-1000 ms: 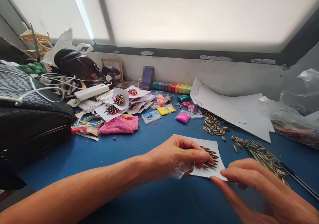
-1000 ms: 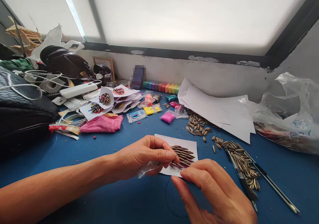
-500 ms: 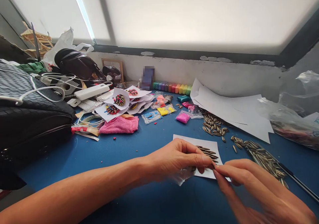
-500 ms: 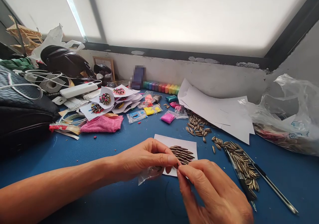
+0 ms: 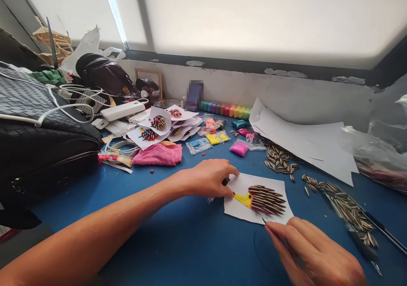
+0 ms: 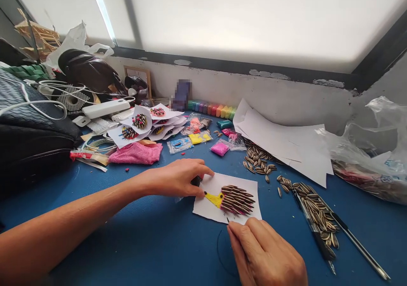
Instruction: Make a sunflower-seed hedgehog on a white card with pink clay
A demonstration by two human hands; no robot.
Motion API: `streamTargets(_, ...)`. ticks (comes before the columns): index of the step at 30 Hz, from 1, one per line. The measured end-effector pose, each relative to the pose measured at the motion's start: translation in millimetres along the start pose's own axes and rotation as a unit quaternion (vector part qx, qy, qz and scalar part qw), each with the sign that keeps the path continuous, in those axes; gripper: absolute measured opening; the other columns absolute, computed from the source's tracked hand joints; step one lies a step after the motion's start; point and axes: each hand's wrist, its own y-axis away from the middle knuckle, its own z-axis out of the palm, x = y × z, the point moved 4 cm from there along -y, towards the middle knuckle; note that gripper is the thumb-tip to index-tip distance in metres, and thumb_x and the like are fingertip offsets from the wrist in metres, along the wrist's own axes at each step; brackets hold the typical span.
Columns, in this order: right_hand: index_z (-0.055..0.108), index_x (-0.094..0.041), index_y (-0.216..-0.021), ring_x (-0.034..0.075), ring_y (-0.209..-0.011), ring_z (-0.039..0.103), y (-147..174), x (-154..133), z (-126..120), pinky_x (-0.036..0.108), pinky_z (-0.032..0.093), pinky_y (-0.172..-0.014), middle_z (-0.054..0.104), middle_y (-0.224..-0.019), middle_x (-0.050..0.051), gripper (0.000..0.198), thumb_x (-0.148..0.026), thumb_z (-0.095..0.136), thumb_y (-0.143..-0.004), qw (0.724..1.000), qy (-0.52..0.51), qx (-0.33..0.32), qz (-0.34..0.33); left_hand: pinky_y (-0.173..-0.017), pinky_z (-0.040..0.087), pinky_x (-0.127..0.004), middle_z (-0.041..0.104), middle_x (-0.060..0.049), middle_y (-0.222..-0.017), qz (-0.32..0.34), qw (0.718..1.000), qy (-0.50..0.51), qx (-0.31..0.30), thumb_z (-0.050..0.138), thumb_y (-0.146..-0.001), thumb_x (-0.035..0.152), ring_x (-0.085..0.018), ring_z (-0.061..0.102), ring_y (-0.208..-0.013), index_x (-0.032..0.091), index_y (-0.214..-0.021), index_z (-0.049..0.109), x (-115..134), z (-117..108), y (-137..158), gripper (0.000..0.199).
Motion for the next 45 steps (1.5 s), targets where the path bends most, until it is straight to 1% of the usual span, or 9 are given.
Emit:
streamTargets(5,0.071,-0.017,-0.094,0.015,-0.068,0.07,-1.6,1.8,8.6,0.025,0.053,-0.066,0.072,-0.079,0.004,0.014,-0.023,0.059,-0.092,1.0,0.027,0.004,-0.01,-0.073,0.04,-0.024,0.062,-0.004,-0.109,0.01,1.0,0.002,-0.01,0.071,-0.079,0.042,-0.02,0.059,-0.093,0.023,-0.126,0.061,-3.6,2.7,-2.5,0.052)
streamTargets(9,0.07,-0.018,-0.092,0.015,-0.067,0.071,-5.3,1.7,11.3,0.024,0.052,-0.064,0.074,-0.079,0.004,0.014,-0.022,0.057,-0.093,0.999,0.038,0.005,-0.004,-0.072,0.039,-0.024,0.062,-0.004,-0.11,0.009,1.0,0.008,-0.014,0.072,-0.079,0.041,-0.02,0.058,-0.093,0.023,-0.126,0.06,-5.0,2.4,-2.9,0.052)
streamTargets(14,0.069,-0.019,-0.088,0.012,-0.064,0.07,-10.1,-0.4,14.3,0.023,0.049,-0.063,0.073,-0.077,0.002,0.016,-0.023,0.055,-0.094,0.999,0.041,-0.005,0.009,-0.073,0.039,-0.024,0.061,-0.003,-0.11,0.004,1.0,0.01,-0.019,0.072,-0.079,0.04,-0.019,0.058,-0.095,0.023,-0.125,0.06,-3.6,1.2,-2.1,0.05)
streamTargets(19,0.068,-0.019,-0.086,0.01,-0.061,0.067,-9.6,0.3,17.6,0.021,0.047,-0.063,0.072,-0.075,0.0,0.019,-0.023,0.052,-0.097,0.999,0.032,0.001,0.029,-0.072,0.039,-0.024,0.061,-0.002,-0.112,0.002,1.0,0.003,-0.023,0.071,-0.08,0.04,-0.019,0.058,-0.096,0.025,-0.123,0.06,-4.6,1.8,-2.4,0.048)
streamTargets(22,0.068,-0.019,-0.084,0.009,-0.06,0.067,-12.0,-1.0,18.0,0.021,0.045,-0.062,0.072,-0.073,0.0,0.023,-0.024,0.05,-0.098,0.999,0.033,0.006,0.033,-0.071,0.039,-0.024,0.061,-0.002,-0.111,0.002,1.0,0.001,-0.022,0.07,-0.079,0.04,-0.019,0.058,-0.095,0.025,-0.123,0.06,-5.6,2.4,-2.8,0.048)
streamTargets(28,0.068,-0.019,-0.076,0.008,-0.052,0.062,-24.4,-6.3,14.7,0.021,0.041,-0.057,0.068,-0.064,-0.002,0.037,-0.026,0.042,-0.101,0.998,0.041,0.036,0.043,-0.069,0.039,-0.024,0.061,-0.002,-0.109,0.003,1.0,-0.001,-0.017,0.071,-0.079,0.04,-0.018,0.059,-0.093,0.026,-0.122,0.061,-6.5,3.3,-3.5,0.047)
streamTargets(35,0.069,-0.019,-0.075,0.01,-0.054,0.064,-25.6,-8.9,15.1,0.024,0.041,-0.06,0.069,-0.065,0.0,0.04,-0.026,0.04,-0.102,0.997,0.064,0.033,0.031,-0.069,0.038,-0.024,0.061,-0.001,-0.108,0.006,1.0,0.0,-0.014,0.071,-0.078,0.04,-0.018,0.058,-0.092,0.026,-0.122,0.061,-7.3,3.9,-4.4,0.048)
streamTargets(40,0.07,-0.018,-0.078,0.012,-0.058,0.065,-21.6,-8.7,16.8,0.026,0.042,-0.064,0.071,-0.069,0.001,0.039,-0.025,0.04,-0.102,0.996,0.083,0.027,0.014,-0.069,0.038,-0.024,0.06,-0.001,-0.107,0.007,1.0,0.0,-0.015,0.071,-0.078,0.041,-0.018,0.058,-0.093,0.026,-0.122,0.061,-7.4,3.8,-3.9,0.047)
streamTargets(45,0.072,-0.018,-0.084,0.013,-0.06,0.064,-11.8,-8.9,19.0,0.027,0.04,-0.062,0.071,-0.071,0.002,0.035,-0.026,0.043,-0.102,0.993,0.117,0.0,-0.008,-0.069,0.039,-0.023,0.061,-0.001,-0.107,0.011,1.0,0.0,-0.013,0.071,-0.079,0.041,-0.018,0.059,-0.092,0.026,-0.122,0.061,-6.8,3.8,-3.8,0.047)
